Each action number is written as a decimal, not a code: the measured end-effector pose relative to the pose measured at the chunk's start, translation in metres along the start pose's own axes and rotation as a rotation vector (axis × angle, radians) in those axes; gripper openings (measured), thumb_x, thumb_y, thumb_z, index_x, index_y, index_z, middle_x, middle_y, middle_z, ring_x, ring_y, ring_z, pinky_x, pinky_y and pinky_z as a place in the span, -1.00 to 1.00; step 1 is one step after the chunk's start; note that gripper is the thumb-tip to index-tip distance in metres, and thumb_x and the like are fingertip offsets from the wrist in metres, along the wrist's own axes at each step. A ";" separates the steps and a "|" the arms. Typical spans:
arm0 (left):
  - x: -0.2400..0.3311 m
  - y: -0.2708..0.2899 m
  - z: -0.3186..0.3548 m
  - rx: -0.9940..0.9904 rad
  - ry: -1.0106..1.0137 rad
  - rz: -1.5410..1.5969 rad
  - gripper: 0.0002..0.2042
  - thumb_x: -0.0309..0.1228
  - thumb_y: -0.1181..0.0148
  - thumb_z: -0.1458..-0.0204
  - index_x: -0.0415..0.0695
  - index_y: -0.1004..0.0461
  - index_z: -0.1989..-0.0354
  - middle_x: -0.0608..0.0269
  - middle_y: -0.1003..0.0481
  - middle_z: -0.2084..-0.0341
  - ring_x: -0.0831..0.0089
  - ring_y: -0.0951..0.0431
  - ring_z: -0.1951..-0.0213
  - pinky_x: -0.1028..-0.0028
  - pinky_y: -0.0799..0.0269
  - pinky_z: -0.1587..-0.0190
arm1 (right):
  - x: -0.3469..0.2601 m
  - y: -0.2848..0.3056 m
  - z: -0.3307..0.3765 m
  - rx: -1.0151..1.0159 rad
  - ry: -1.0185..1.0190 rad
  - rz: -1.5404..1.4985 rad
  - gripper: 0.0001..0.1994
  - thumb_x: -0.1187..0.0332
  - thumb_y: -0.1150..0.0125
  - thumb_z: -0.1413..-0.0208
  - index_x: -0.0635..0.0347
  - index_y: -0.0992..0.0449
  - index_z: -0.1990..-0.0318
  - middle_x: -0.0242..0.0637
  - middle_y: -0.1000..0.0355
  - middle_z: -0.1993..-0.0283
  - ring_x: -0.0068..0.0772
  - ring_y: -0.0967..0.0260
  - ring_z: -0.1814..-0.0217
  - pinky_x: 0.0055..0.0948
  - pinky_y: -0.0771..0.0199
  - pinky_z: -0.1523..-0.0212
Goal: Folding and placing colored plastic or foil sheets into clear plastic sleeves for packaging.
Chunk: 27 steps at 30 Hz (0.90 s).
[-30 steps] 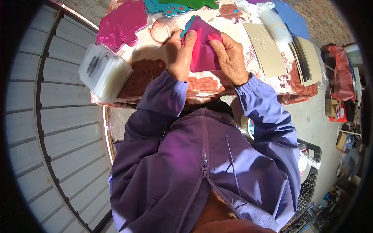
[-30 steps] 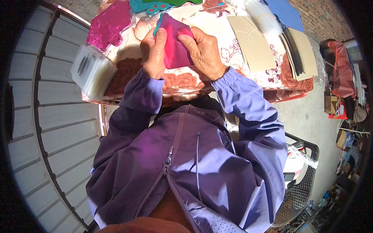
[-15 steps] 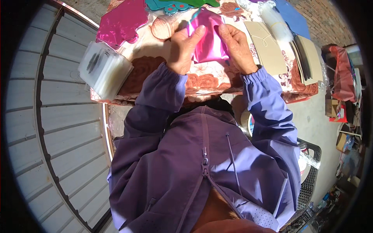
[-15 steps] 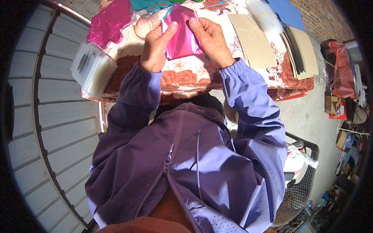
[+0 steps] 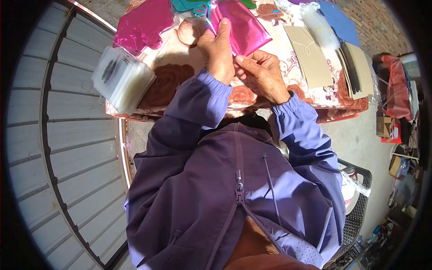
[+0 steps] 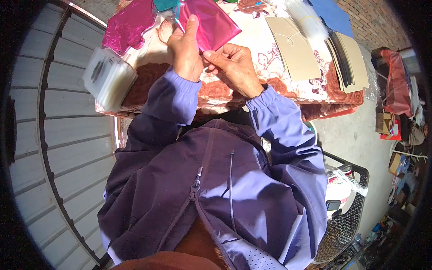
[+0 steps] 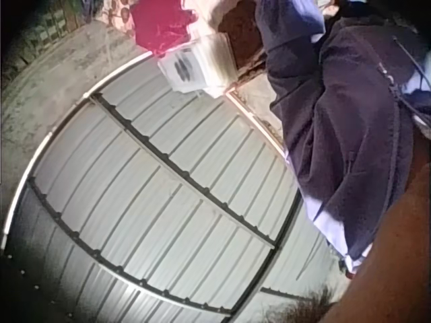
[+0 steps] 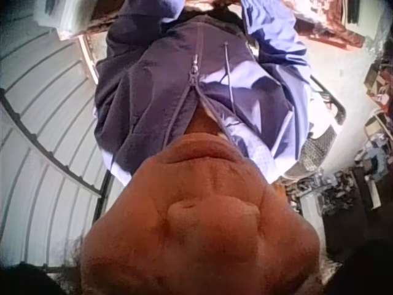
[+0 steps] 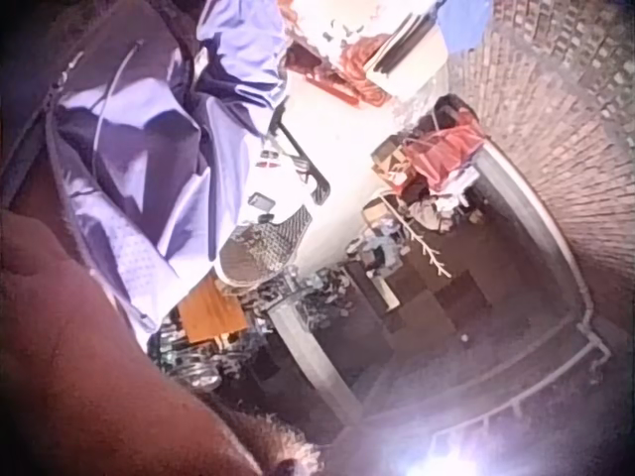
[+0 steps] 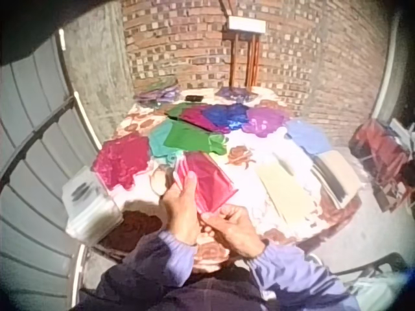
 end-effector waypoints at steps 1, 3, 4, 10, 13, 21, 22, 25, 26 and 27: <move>0.002 -0.001 0.001 -0.005 -0.017 -0.006 -0.73 -0.30 -0.16 -0.17 -0.16 -0.34 0.51 0.47 -0.26 0.65 0.66 -0.19 0.60 0.53 -0.16 0.56 | 0.000 -0.001 0.000 0.000 0.010 -0.029 -0.89 0.46 -0.25 -0.13 0.35 -0.52 0.30 -0.25 -0.51 0.45 -0.58 -0.39 0.50 -0.63 -0.42 0.48; 0.006 -0.004 0.003 -0.015 -0.050 -0.017 -0.69 -0.30 -0.16 -0.17 -0.14 -0.29 0.56 0.50 -0.19 0.69 0.67 -0.13 0.65 0.52 -0.08 0.64 | 0.000 -0.002 0.001 0.000 0.030 -0.086 -0.90 0.49 -0.24 -0.13 0.37 -0.51 0.35 -0.23 -0.50 0.47 -0.58 -0.38 0.53 -0.61 -0.41 0.51; 0.008 -0.005 0.004 -0.017 -0.053 -0.017 -0.69 -0.30 -0.16 -0.17 -0.14 -0.29 0.56 0.50 -0.19 0.69 0.67 -0.13 0.65 0.52 -0.08 0.64 | 0.001 -0.003 0.002 -0.001 0.033 -0.086 -0.90 0.49 -0.24 -0.13 0.37 -0.51 0.35 -0.23 -0.50 0.47 -0.58 -0.38 0.53 -0.61 -0.41 0.51; 0.017 -0.008 0.011 -0.035 -0.120 -0.017 -0.71 -0.30 -0.14 -0.19 -0.15 -0.33 0.54 0.47 -0.24 0.69 0.68 -0.12 0.68 0.54 -0.05 0.68 | 0.002 -0.002 0.003 0.023 0.064 -0.070 -0.87 0.49 -0.23 -0.14 0.36 -0.48 0.41 -0.22 -0.49 0.49 -0.59 -0.36 0.55 -0.60 -0.39 0.55; 0.025 -0.006 0.011 -0.064 -0.204 -0.033 -0.72 -0.29 -0.12 -0.20 -0.16 -0.36 0.52 0.45 -0.28 0.69 0.69 -0.14 0.67 0.55 -0.08 0.66 | -0.008 0.001 0.005 0.032 0.104 -0.044 -0.88 0.48 -0.23 -0.14 0.36 -0.49 0.39 -0.26 -0.48 0.49 -0.59 -0.36 0.53 -0.62 -0.38 0.52; 0.021 -0.002 0.008 -0.353 -0.025 0.140 -0.76 -0.25 -0.06 -0.24 -0.17 -0.43 0.33 0.38 -0.45 0.48 0.63 -0.41 0.40 0.49 -0.37 0.27 | -0.047 0.023 0.016 0.167 0.280 0.262 -0.86 0.45 -0.28 -0.10 0.36 -0.55 0.25 -0.34 -0.50 0.44 -0.62 -0.37 0.46 -0.62 -0.37 0.43; 0.021 -0.007 0.011 -0.418 0.109 0.285 -0.77 -0.24 -0.04 -0.24 -0.17 -0.43 0.29 0.36 -0.47 0.40 0.59 -0.45 0.31 0.44 -0.40 0.15 | -0.045 0.022 0.018 0.179 0.274 0.277 -0.85 0.45 -0.30 -0.09 0.36 -0.56 0.24 -0.34 -0.50 0.43 -0.63 -0.37 0.45 -0.62 -0.36 0.43; 0.021 -0.010 0.011 -0.510 0.233 0.424 -0.77 -0.24 -0.01 -0.25 -0.17 -0.41 0.20 0.33 -0.49 0.26 0.51 -0.48 0.14 0.35 -0.40 -0.03 | -0.047 0.019 0.023 0.203 0.316 0.281 -0.85 0.46 -0.32 -0.07 0.36 -0.58 0.24 -0.35 -0.50 0.41 -0.64 -0.37 0.45 -0.62 -0.36 0.42; 0.022 -0.009 0.010 -0.538 0.220 0.418 -0.76 -0.24 0.00 -0.26 -0.17 -0.40 0.16 0.31 -0.48 0.20 0.47 -0.47 0.08 0.31 -0.37 -0.10 | -0.050 0.017 0.025 0.213 0.364 0.270 -0.86 0.47 -0.32 -0.06 0.36 -0.58 0.25 -0.35 -0.51 0.41 -0.64 -0.37 0.44 -0.63 -0.36 0.41; 0.022 -0.009 0.010 -0.566 0.207 0.413 -0.76 -0.24 0.01 -0.26 -0.17 -0.39 0.12 0.29 -0.47 0.13 0.43 -0.47 0.01 0.27 -0.34 -0.17 | -0.053 0.015 0.027 0.224 0.412 0.260 -0.86 0.48 -0.33 -0.05 0.36 -0.59 0.26 -0.35 -0.51 0.40 -0.65 -0.37 0.44 -0.64 -0.35 0.41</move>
Point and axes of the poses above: each hand's wrist, its own z-axis away from the middle knuckle, its own y-axis out of the back of the hand, x = y × z, the point moved 6 cm from there along -z, towards the middle knuckle
